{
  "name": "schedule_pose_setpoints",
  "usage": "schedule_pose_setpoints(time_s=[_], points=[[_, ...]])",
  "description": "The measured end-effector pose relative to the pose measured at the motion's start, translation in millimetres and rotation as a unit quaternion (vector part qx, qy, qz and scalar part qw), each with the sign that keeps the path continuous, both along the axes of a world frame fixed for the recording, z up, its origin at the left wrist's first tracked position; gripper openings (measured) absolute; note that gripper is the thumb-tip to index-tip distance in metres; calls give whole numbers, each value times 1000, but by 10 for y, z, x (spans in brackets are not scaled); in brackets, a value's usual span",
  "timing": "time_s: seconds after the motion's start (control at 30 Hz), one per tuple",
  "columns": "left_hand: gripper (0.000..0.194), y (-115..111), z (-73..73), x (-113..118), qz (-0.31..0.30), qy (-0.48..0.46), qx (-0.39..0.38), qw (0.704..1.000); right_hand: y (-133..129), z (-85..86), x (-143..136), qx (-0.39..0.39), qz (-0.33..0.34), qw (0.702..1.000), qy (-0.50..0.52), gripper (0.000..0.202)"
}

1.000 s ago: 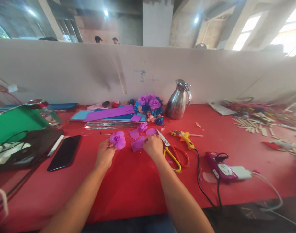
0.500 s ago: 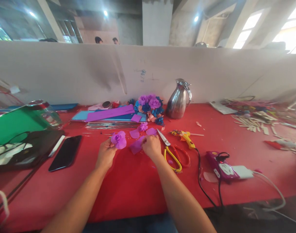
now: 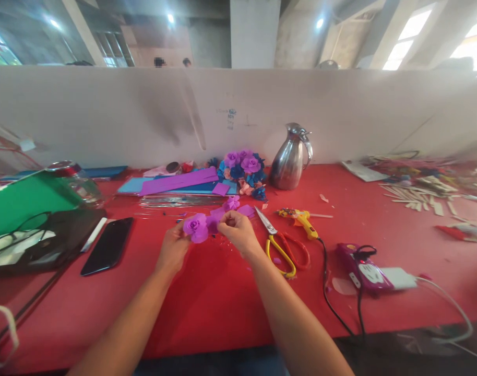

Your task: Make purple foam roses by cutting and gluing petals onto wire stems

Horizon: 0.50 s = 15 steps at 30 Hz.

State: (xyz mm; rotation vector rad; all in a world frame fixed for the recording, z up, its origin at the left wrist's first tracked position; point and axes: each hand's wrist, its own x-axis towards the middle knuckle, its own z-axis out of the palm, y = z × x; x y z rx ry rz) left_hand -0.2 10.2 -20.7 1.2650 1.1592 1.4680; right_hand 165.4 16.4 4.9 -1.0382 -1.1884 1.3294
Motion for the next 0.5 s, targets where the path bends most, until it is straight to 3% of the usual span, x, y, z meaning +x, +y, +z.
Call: schedule_pose_setpoints(time_s=[0.2,0.5], points=[[32,-7,13,17,-32,4,-9,999,-57,34,-43,-31,32,997,62,17],[25,-12,-11,4,-26,24,-23,999,-73,62,-47,-36,38,995,84,22]])
